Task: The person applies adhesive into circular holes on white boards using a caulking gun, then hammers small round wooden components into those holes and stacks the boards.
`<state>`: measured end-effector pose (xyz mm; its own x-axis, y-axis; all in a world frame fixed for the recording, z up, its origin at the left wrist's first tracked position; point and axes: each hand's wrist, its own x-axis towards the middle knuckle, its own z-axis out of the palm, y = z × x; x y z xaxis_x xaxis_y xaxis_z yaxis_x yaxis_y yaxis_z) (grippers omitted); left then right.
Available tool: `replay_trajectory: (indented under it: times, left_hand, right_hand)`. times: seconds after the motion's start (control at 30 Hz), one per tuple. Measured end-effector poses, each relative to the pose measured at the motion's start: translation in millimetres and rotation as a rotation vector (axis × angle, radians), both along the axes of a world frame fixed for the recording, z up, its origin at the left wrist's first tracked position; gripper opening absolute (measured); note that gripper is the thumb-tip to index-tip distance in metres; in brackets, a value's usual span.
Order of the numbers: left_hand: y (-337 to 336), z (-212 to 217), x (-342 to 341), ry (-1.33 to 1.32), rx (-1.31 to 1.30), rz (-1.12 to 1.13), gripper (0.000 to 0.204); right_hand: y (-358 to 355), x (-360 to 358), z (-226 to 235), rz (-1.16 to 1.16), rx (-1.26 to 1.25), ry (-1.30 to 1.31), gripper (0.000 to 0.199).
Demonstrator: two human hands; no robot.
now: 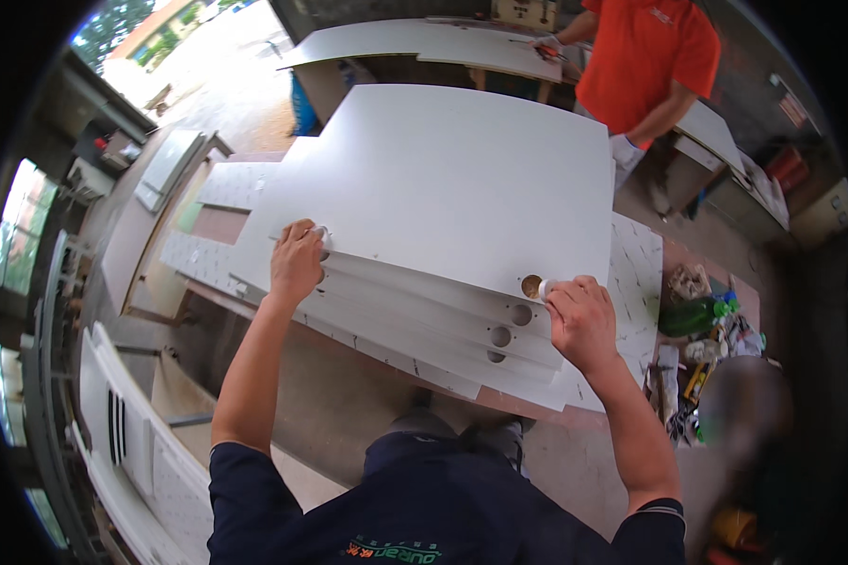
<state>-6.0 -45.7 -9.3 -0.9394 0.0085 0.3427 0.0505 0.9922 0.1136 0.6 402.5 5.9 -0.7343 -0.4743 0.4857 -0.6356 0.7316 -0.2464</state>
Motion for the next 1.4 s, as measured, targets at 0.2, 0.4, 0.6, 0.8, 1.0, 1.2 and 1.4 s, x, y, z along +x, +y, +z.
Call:
replay_trajectory:
  times: [0.2,0.4,0.6,0.8,1.0,1.2,1.4]
  left_hand:
    - [-21.2,-8.0,-12.0,0.001,-0.114,-0.204,0.016]
    - [-36.5,-28.3,-8.5,0.17,0.081,-0.282,0.017]
    - [-36.6,-45.4,-1.3,0.245,0.093,-0.274,0.022]
    - [-36.8,-48.3,1.5,0.223,0.068,-0.221,0.028]
    - [-34.7,-36.8,2.5,0.187,0.043,-0.303,0.034]
    - [-45.1,-43.0,6.2,0.263,0.07,-0.43,0.033]
    - [-37.1,-39.9,5.5,0.271,0.02,-0.412,0.031]
  right_hand:
    - [-35.4,-1.6,2.5,-0.088,0.154,-0.076,0.008]
    - [-51.0,13.9,-5.9,-0.195,0.234,-0.013,0.023]
    - [-67.0,29.5,-19.6,-0.418,0.166,-0.288,0.047]
    - [-78.7,21.9,-5.0,-0.448,0.147,-0.4,0.054]
    - [-189.5,-29.2,-15.1,-0.189,-0.326,-0.123,0.07]
    - [-264.0,38.9,3.0,0.523,-0.187,-0.598,0.047]
    - [-202.1,-10.9,2.2,0.052,-0.165,-0.203,0.047]
